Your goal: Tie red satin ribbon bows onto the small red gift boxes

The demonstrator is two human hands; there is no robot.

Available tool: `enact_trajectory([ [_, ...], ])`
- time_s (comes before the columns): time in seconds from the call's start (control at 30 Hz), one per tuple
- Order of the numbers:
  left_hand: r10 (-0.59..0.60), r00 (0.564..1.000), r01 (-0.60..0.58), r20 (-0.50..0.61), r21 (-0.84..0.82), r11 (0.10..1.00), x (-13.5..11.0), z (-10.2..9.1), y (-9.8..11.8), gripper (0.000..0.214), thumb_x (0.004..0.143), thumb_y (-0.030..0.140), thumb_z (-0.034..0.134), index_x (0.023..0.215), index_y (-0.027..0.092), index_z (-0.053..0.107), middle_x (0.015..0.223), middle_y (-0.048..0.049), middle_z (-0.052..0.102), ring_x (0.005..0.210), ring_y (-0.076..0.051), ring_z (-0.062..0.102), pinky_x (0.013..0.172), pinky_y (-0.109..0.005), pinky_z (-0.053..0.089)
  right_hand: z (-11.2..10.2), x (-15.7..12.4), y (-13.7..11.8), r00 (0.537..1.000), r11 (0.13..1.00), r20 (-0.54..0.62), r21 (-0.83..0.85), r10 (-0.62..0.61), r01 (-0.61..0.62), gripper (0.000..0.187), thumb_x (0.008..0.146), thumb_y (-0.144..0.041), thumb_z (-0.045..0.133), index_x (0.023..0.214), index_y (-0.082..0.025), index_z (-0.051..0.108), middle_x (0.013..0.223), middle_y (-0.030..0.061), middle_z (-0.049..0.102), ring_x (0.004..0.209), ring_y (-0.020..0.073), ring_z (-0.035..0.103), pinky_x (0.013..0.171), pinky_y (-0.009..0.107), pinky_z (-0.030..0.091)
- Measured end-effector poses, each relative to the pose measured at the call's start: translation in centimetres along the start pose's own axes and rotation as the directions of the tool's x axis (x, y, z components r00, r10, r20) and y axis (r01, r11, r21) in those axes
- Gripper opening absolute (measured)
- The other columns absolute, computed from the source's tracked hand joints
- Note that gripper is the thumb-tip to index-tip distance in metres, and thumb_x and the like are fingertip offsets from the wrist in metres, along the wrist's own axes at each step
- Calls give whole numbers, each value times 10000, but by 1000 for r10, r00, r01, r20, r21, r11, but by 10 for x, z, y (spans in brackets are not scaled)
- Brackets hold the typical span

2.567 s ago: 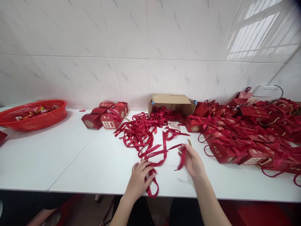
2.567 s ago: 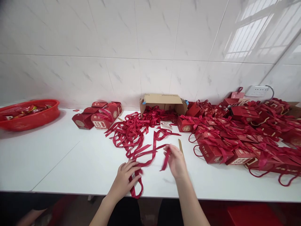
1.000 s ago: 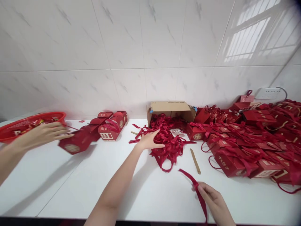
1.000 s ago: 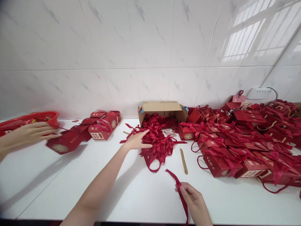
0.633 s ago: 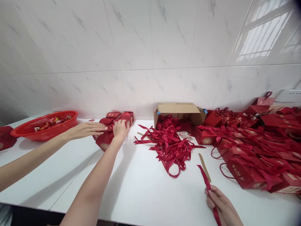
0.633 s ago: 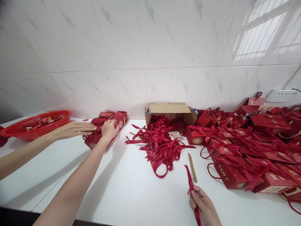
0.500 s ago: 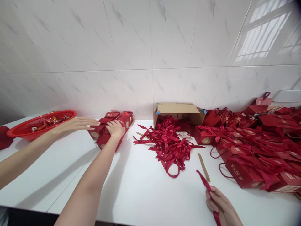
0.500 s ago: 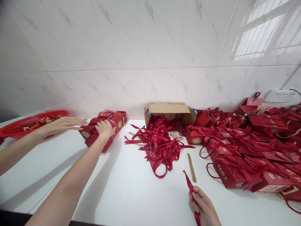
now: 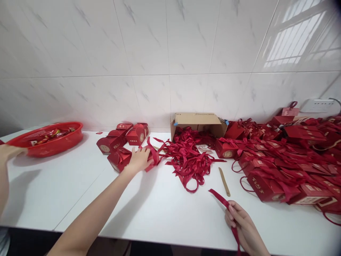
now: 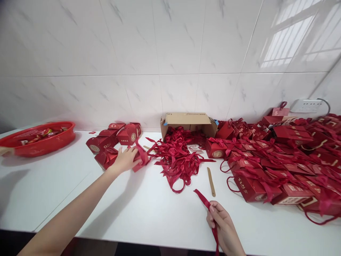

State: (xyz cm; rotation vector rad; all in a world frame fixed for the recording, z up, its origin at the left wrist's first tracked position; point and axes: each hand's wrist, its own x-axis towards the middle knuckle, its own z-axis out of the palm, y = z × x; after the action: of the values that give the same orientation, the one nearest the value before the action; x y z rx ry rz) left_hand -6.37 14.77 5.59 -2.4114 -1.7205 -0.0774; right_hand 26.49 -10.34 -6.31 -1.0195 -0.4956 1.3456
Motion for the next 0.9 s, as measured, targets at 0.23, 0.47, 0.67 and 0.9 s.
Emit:
enact_trajectory([
  [0.23, 473, 866, -498, -160, -224, 838, -98, -11, 55, 324, 787, 240, 575, 1101, 314, 603, 1339, -50, 491, 1273, -293, 397, 1088, -575, 117, 8, -7, 2, 1000, 999, 17, 48, -13, 12, 255, 699, -316, 764, 857, -203, 599, 779, 1, 598, 571, 69, 438, 568, 196, 361],
  [0.47, 152, 982, -188, -115, -451, 872, -119, -24, 59, 373, 780, 345, 598, 1121, 202, 541, 1044, -87, 594, 922, -235, 579, 738, -338, 481, 8, -3, 11, 997, 995, 72, 100, 12, -19, 216, 730, -282, 729, 887, -168, 634, 693, -14, 541, 473, 26, 295, 474, 188, 227],
  [0.67, 262, 935, -84, 237, -572, 816, -103, -64, 34, 203, 759, 322, 581, 622, 195, 502, 589, 28, 526, 532, -138, 499, 484, -237, 345, 8, -2, 10, 996, 994, 88, 102, 29, -38, 198, 754, -305, 711, 849, -150, 632, 622, -33, 489, 457, 19, 268, 462, 185, 186],
  [0.9, -198, 972, -63, -130, -948, 313, -22, -113, 26, 309, 705, 397, 674, 900, 166, 609, 910, -74, 645, 898, -200, 623, 789, -318, 490, 10, -4, 9, 995, 991, 104, 132, 9, -23, 163, 769, -297, 700, 787, -167, 602, 622, -25, 508, 482, 36, 343, 476, 173, 246],
])
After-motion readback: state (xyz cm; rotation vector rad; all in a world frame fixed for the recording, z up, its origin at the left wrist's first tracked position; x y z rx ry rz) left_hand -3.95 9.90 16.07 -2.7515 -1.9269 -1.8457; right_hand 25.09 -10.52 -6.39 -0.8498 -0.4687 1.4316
